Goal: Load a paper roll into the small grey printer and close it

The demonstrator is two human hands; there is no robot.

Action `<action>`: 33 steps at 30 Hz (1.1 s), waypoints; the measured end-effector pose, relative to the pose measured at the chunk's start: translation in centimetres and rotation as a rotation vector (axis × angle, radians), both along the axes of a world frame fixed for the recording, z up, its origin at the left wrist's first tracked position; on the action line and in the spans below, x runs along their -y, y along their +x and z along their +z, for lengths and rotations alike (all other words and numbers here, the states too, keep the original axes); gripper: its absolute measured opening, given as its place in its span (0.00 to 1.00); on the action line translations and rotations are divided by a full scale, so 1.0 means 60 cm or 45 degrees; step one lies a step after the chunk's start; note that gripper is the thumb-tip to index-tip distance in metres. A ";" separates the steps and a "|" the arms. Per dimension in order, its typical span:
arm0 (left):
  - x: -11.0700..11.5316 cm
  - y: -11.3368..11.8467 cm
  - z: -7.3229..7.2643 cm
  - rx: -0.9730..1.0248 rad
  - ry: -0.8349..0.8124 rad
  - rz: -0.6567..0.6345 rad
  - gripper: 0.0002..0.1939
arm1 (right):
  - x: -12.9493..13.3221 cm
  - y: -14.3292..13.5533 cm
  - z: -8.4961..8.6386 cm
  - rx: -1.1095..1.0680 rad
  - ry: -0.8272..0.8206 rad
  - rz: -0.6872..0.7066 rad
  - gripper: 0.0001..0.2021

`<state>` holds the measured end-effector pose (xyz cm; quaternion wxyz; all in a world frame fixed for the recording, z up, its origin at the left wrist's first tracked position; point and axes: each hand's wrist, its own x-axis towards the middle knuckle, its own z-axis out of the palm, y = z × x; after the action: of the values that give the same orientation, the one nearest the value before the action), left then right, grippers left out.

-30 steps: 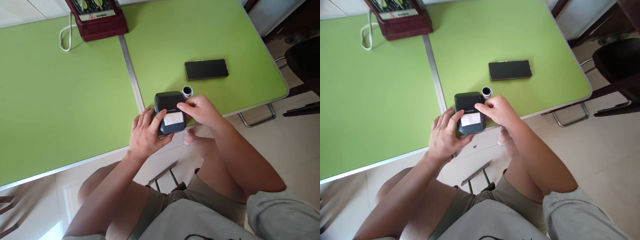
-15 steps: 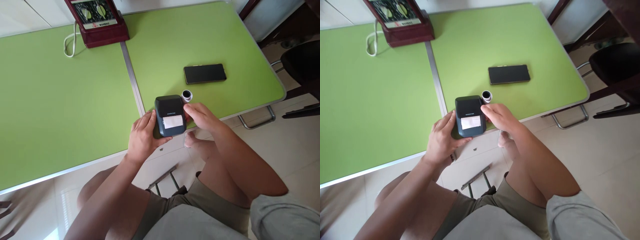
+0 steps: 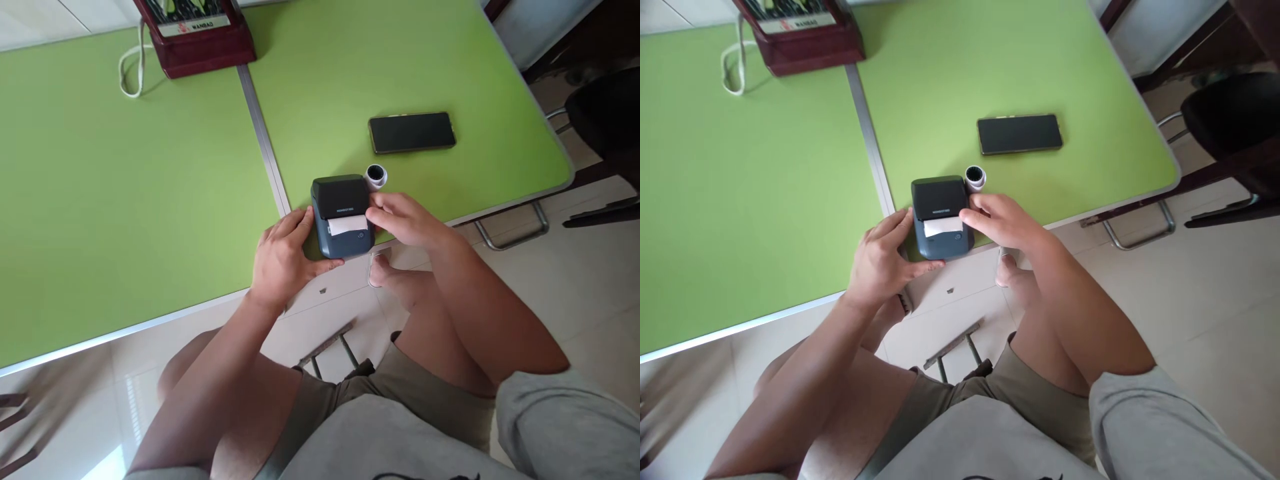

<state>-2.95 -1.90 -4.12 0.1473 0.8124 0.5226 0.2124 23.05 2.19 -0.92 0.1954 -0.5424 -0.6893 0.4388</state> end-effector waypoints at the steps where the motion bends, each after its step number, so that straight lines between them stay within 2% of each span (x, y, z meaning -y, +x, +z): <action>1: 0.002 0.000 -0.001 -0.015 0.009 0.004 0.53 | 0.000 -0.002 0.001 0.017 -0.002 -0.010 0.20; 3: 0.005 0.002 -0.002 -0.036 0.026 0.002 0.53 | 0.000 -0.008 0.001 -0.012 0.047 -0.048 0.17; 7: 0.008 0.005 -0.004 -0.056 0.040 -0.008 0.52 | 0.000 -0.026 0.006 -0.172 0.327 -0.216 0.15; 12: 0.006 0.008 -0.004 -0.079 0.057 0.006 0.52 | -0.013 -0.049 0.027 -0.102 0.554 -0.350 0.11; 16: 0.007 0.007 -0.003 -0.092 0.064 -0.002 0.54 | -0.028 -0.057 0.045 0.037 0.660 -0.334 0.09; 19: 0.008 0.006 -0.002 -0.102 0.048 -0.005 0.54 | -0.035 -0.063 0.049 0.250 0.723 -0.218 0.04; 25: 0.008 0.008 0.001 -0.105 0.020 -0.001 0.55 | -0.041 -0.065 0.050 0.677 0.700 0.098 0.04; 29: 0.008 0.008 0.003 -0.131 0.011 -0.002 0.56 | -0.045 -0.074 0.077 0.842 0.448 0.231 0.07; 31: 0.009 0.008 0.003 -0.136 0.017 -0.003 0.56 | -0.048 -0.082 0.089 0.920 0.321 0.256 0.11; 33: 0.009 0.007 0.003 -0.138 0.024 -0.004 0.56 | -0.048 -0.085 0.095 0.906 0.282 0.240 0.15</action>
<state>-2.52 -2.41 -3.94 0.1114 0.8250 0.5265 0.1727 17.97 5.10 4.79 -0.0398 -0.5705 -0.8042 0.1621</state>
